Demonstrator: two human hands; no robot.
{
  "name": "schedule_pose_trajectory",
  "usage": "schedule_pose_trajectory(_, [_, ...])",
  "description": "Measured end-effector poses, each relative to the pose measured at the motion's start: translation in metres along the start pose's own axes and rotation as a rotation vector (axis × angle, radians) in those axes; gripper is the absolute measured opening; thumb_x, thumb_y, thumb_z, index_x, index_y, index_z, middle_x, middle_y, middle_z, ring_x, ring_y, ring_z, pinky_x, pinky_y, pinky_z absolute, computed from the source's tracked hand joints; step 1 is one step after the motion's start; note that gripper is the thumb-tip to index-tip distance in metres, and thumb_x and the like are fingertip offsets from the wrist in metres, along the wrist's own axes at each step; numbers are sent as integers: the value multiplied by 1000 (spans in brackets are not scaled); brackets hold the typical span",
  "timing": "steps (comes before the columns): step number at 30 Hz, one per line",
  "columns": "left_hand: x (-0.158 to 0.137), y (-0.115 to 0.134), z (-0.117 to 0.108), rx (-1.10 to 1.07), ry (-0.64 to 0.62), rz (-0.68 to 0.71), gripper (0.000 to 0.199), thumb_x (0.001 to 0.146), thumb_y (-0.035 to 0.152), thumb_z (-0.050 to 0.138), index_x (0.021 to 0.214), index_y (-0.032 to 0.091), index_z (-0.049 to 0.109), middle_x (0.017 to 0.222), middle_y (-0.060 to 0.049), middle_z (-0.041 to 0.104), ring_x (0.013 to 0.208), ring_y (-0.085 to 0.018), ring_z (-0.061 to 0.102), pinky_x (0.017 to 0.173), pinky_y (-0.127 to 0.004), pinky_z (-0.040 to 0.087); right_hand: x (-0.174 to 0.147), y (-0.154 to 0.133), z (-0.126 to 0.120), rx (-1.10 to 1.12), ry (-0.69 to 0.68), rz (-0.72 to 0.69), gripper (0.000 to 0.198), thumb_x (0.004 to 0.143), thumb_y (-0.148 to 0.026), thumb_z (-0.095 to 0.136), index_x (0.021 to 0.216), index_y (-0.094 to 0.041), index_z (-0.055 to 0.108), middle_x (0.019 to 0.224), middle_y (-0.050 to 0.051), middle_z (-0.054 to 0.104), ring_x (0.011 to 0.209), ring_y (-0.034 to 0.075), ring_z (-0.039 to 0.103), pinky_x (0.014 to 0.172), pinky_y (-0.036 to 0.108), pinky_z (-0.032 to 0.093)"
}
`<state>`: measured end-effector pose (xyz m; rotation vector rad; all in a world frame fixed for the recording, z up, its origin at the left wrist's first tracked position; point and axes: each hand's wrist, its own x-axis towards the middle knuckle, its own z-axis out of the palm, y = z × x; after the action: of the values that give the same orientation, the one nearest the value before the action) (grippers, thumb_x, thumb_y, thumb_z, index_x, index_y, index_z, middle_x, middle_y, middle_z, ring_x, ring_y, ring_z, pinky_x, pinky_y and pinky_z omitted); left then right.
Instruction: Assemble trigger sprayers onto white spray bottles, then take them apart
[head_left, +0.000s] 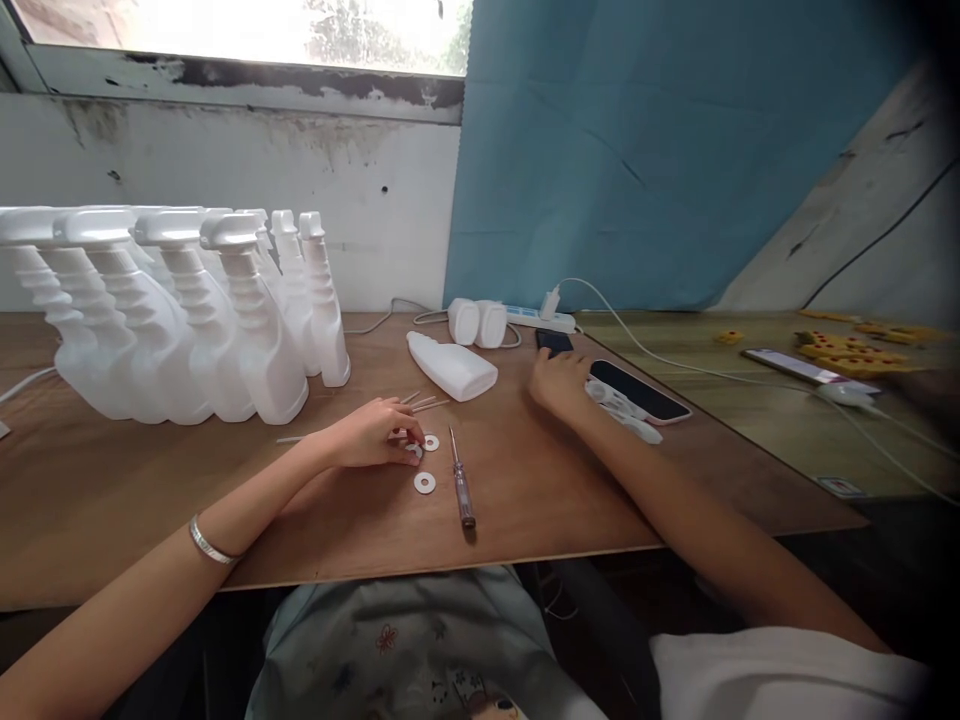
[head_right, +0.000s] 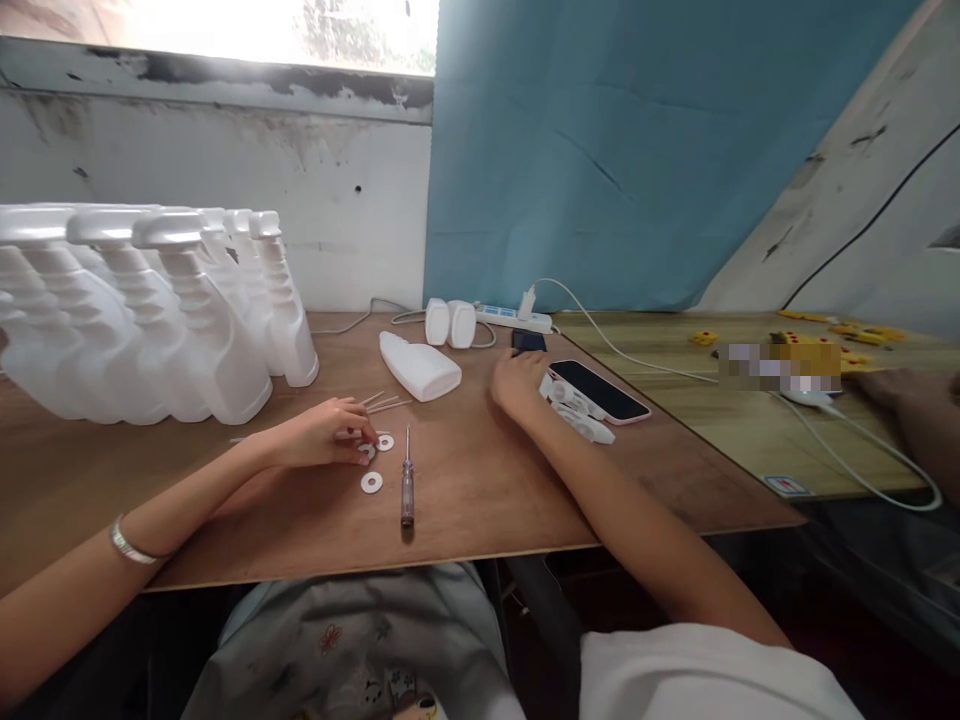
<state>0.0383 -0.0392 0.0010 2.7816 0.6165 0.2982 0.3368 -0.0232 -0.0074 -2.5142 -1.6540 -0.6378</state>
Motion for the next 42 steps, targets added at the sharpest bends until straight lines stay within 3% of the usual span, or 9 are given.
schedule_pose_trajectory(4, [0, -4, 1, -2, -1, 8, 22, 76, 39, 59, 87, 23, 68, 83, -4, 61, 79, -16, 52, 73, -26, 37, 11, 13, 9, -36, -182, 48, 43, 73, -9, 45, 114, 3, 49, 104, 31, 57, 106, 42, 50, 79, 53, 34])
schedule_pose_trajectory(9, [0, 0, 1, 58, 9, -9, 21, 79, 37, 54, 82, 21, 68, 83, -4, 64, 80, -17, 53, 75, -27, 36, 1, 5, 1, 25, -109, -129, 35, 71, -6, 45, 105, -3, 55, 100, 26, 59, 98, 33, 56, 73, 39, 42])
schedule_pose_trajectory(12, [0, 4, 0, 91, 48, -51, 22, 82, 30, 48, 94, 20, 63, 86, -4, 65, 83, -18, 55, 78, -30, 36, -4, -2, -8, 69, -64, -204, 32, 73, -12, 45, 104, -7, 54, 96, 22, 60, 93, 32, 57, 70, 37, 43])
schedule_pose_trajectory(15, [0, 3, 2, 55, 142, -98, 29, 83, 23, 41, 109, 19, 54, 84, -3, 65, 79, -16, 56, 80, -30, 37, -7, -10, -17, 228, 83, -209, 39, 75, -20, 46, 112, -8, 46, 93, 19, 61, 89, 31, 58, 70, 37, 42])
schedule_pose_trajectory(19, [0, 1, 7, -138, 333, -126, 25, 82, 26, 43, 104, 18, 54, 78, 0, 62, 67, -11, 52, 69, -25, 41, -27, -30, -29, 618, 236, -305, 46, 70, -22, 51, 114, -14, 41, 100, 14, 60, 89, 26, 58, 71, 33, 44])
schedule_pose_trajectory(23, [1, 8, 5, -393, 546, -132, 24, 78, 34, 55, 95, 17, 57, 77, -1, 61, 67, -10, 51, 63, -22, 41, -65, -56, -41, 842, 238, -522, 30, 69, -20, 51, 99, -20, 49, 94, 8, 61, 85, 23, 58, 70, 32, 46])
schedule_pose_trajectory(26, [2, 15, 1, -517, 619, -129, 24, 76, 37, 58, 87, 15, 59, 80, -3, 62, 68, -10, 51, 61, -22, 39, -91, -68, -51, 913, 186, -656, 29, 68, -17, 53, 97, -22, 50, 89, 5, 63, 84, 21, 59, 70, 31, 47])
schedule_pose_trajectory(36, [1, 17, 3, -565, 466, -173, 27, 73, 37, 60, 90, 17, 54, 80, 1, 56, 61, -7, 43, 57, -21, 36, -101, -73, -43, 1034, 96, -764, 39, 65, -16, 56, 101, -22, 45, 100, 5, 62, 92, 20, 60, 74, 31, 48])
schedule_pose_trajectory(42, [2, 15, 6, -426, 472, -231, 29, 75, 42, 59, 91, 18, 55, 94, -2, 57, 86, -15, 51, 76, -28, 41, -104, -75, -44, 1118, 121, -795, 41, 67, -15, 54, 104, -23, 38, 101, 5, 63, 89, 17, 61, 72, 29, 48])
